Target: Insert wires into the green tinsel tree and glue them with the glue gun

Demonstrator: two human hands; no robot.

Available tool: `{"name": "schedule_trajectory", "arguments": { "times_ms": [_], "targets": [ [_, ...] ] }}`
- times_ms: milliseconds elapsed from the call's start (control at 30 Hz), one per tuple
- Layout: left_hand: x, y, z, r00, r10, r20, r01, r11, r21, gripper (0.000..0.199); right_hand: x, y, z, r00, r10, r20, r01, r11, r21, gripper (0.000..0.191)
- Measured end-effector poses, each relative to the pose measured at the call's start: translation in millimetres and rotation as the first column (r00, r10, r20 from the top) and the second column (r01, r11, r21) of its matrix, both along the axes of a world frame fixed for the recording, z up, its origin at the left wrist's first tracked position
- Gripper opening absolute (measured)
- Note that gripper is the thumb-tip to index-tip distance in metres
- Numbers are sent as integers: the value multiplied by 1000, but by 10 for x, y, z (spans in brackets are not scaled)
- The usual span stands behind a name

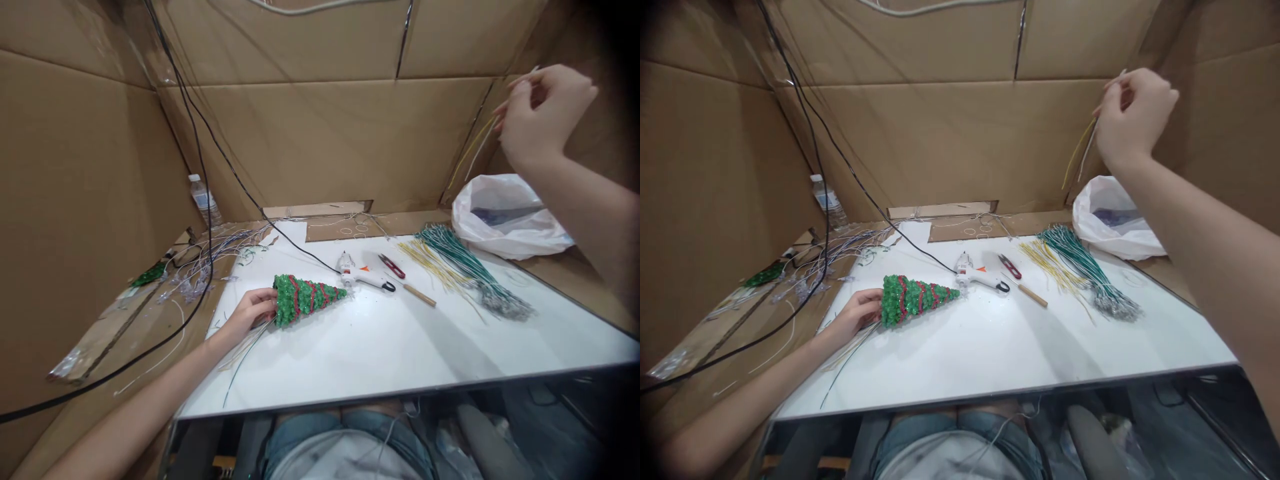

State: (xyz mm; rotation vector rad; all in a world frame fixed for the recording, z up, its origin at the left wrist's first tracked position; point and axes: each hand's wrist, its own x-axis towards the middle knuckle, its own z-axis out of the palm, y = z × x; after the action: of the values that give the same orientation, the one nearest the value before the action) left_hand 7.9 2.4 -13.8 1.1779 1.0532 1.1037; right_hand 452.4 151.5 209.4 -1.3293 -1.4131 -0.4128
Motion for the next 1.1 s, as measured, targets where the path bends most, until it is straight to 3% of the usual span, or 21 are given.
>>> {"name": "schedule_trajectory", "arguments": {
  "times_ms": [67,167,233,400,533,600,733,800,867,1000,1100],
  "targets": [
    [8,-6,11,1000,5,-2,-5,1000,-1,20,-194,-60,-25,984,148,-98,-133,981,141,27],
    [19,-19,31,1000,11,-7,-11,1000,0,20,-587,-256,-105,900,359,-248,-348,933,91,19],
    [23,-28,45,1000,13,-14,-13,1000,1,18,-858,-458,-182,808,481,-340,-504,863,23,18],
    [11,-34,54,1000,3,-25,-3,1000,4,19,-1322,-962,-499,531,739,-414,-831,549,-87,13],
    [-11,-32,41,999,6,-37,-5,1000,10,22,-1459,-1148,-842,349,693,-631,-937,253,-241,17],
    [-25,-33,38,998,7,-57,-7,1000,0,23,-1464,-1167,-991,304,642,-704,-951,154,-269,19],
    [-52,-35,33,998,3,-66,-4,1000,-16,23,-1339,-1087,-1201,320,554,-768,-943,113,-312,24],
    [-62,-38,31,997,6,-74,-7,1000,-23,23,-1238,-1014,-1267,363,511,-779,-925,97,-367,25],
    [-65,-44,33,996,5,-93,-8,1000,-31,24,-1146,-942,-1309,424,474,-772,-886,43,-461,25],
    [-48,-66,64,991,15,-132,-21,999,-45,26,-1076,-831,-1352,549,487,-680,-701,-175,-691,31],
    [-35,-86,89,987,21,-159,-29,999,-45,27,-1120,-770,-1402,530,545,-650,-551,-361,-752,36]
  ]
}}
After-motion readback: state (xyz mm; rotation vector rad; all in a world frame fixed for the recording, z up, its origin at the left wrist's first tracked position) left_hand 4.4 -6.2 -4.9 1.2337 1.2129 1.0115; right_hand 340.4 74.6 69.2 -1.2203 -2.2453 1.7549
